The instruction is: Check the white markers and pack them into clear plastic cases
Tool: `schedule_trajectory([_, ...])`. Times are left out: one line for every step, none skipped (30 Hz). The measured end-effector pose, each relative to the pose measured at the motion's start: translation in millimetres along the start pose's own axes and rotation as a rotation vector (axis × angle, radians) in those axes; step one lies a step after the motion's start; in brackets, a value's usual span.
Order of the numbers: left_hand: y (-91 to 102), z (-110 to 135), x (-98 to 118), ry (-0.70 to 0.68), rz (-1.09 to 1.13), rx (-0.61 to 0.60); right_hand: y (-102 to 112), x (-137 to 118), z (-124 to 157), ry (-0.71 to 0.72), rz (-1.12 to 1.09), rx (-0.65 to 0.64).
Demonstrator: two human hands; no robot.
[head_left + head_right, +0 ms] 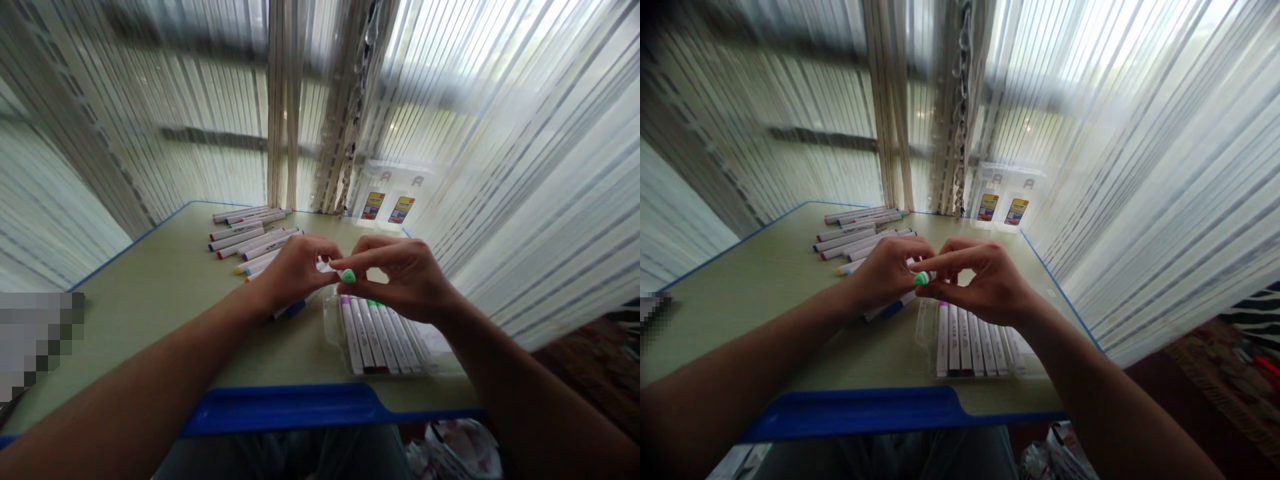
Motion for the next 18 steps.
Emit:
schedule_trajectory([-0.2, 0.0, -0.2, 0.000, 0.000, -0.002, -0.1, -0.2, -0.1, 0.001, 0.000, -0.001])
schedule_trajectory([-0.3, 0.0, -0.3, -0.001, 0.002, -0.003, -0.1, -0.3, -0.1, 0.003, 0.000, -0.002])
schedule_trajectory([-0.4, 0.1, -0.5, -0.001, 0.003, -0.003, -0.2, -0.3, -0.2, 0.002, 0.001, -0.002])
schedule_trajectory([-0.5, 0.1, -0.9, -0.001, 0.005, -0.005, -0.2, -0.2, -0.3, 0.001, 0.005, -0.003])
schedule_trajectory([-0.6, 0.2, -1.3, 0.001, 0.007, -0.005, -0.3, -0.1, -0.4, -0.002, 0.010, -0.003])
schedule_trajectory([-0.7, 0.3, -2.0, 0.003, 0.009, -0.005, -0.3, 0.0, -0.4, -0.004, 0.015, -0.002])
schedule_trajectory([-0.7, 0.4, -2.7, 0.006, 0.010, -0.004, -0.4, 0.1, -0.4, -0.005, 0.016, -0.003])
schedule_trajectory([-0.7, 0.4, -3.5, 0.009, 0.013, -0.005, -0.5, 0.1, -0.4, -0.004, 0.013, -0.003])
schedule_trajectory([-0.6, 0.4, -4.4, 0.012, 0.017, -0.004, -0.6, 0.1, -0.3, -0.001, 0.009, -0.004])
schedule_trajectory([-0.5, 0.4, -5.2, 0.014, 0.021, -0.003, -0.8, 0.1, -0.2, 0.002, 0.004, -0.005])
schedule_trajectory([-0.3, 0.4, -6.0, 0.017, 0.023, 0.000, -1.1, 0.4, -0.1, 0.005, 0.000, -0.010])
schedule_trajectory([-0.1, 0.4, -6.7, 0.021, 0.022, 0.002, -1.4, 0.8, -0.1, 0.005, -0.003, -0.013])
schedule_trajectory([0.2, 0.3, -7.3, 0.026, 0.019, 0.004, -1.5, 1.3, 0.0, 0.004, -0.005, -0.016])
schedule_trajectory([0.5, 0.2, -7.7, 0.031, 0.014, 0.005, -1.6, 1.6, -0.1, 0.004, -0.006, -0.018])
schedule_trajectory([0.7, 0.2, -8.0, 0.036, 0.008, 0.005, -1.7, 1.8, -0.1, 0.006, -0.008, -0.020])
schedule_trajectory([0.9, 0.1, -8.2, 0.041, 0.003, 0.003, -1.6, 1.7, -0.2, 0.009, -0.008, -0.021])
schedule_trajectory([1.3, 0.0, -8.3, 0.045, -0.001, 0.002, -1.6, 1.5, -0.4, 0.014, -0.009, -0.021])
schedule_trajectory([1.7, -0.1, -8.3, 0.046, -0.006, 0.001, -1.6, 1.1, -0.5, 0.018, -0.010, -0.021])
Point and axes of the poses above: each hand's wrist, its own z-axis away from the middle knuckle, its own y-axis out of the back of the hand, x = y × z, the point moved 7 cm from there along -z, towards the middle knuckle, and after that the axes turned 1 degree about -y, right-handed, at the moved point
